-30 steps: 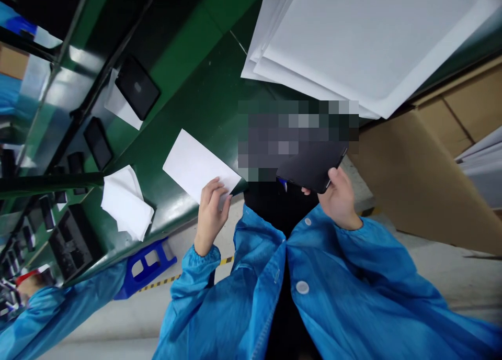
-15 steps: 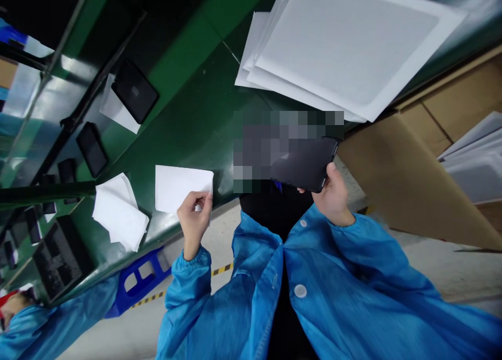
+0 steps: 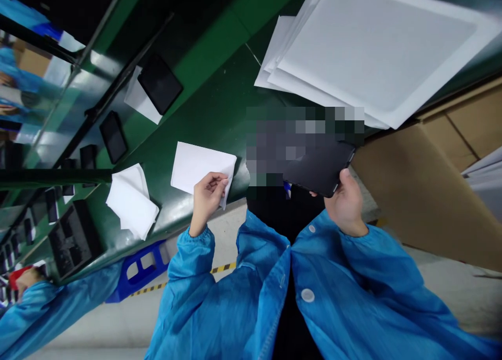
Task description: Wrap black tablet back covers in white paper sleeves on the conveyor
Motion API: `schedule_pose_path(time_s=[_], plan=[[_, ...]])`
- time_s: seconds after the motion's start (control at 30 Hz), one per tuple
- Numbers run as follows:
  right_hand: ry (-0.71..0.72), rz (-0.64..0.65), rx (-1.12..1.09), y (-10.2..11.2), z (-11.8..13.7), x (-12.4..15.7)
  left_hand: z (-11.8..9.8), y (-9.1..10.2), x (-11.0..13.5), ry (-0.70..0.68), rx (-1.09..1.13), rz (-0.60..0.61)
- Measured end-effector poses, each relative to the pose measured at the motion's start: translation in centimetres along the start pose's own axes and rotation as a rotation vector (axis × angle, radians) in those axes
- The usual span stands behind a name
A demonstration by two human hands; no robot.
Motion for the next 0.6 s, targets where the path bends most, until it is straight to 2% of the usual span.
schedule_pose_path(time_s=[0.4,0.6], plan=[[-0.005,-0.046,-0.065,-0.5,1.0,1.4,-0.2,-1.6,-0.8,-0.01,0.101,0.088],[0.039,0.0,-0.036,-1.4,1.4,2.1,-0.6,-2.5,-0.9,-0.035,0.104,0.097]])
Point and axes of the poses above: each hand's wrist, its own x-axis away from the middle knuckle, its own y-axis out of the back of the hand, z = x × y, the point moved 9 cm from there along -x, towards the middle knuckle, and after that the axes turned 7 degrees about y, right-handed, at the moved point
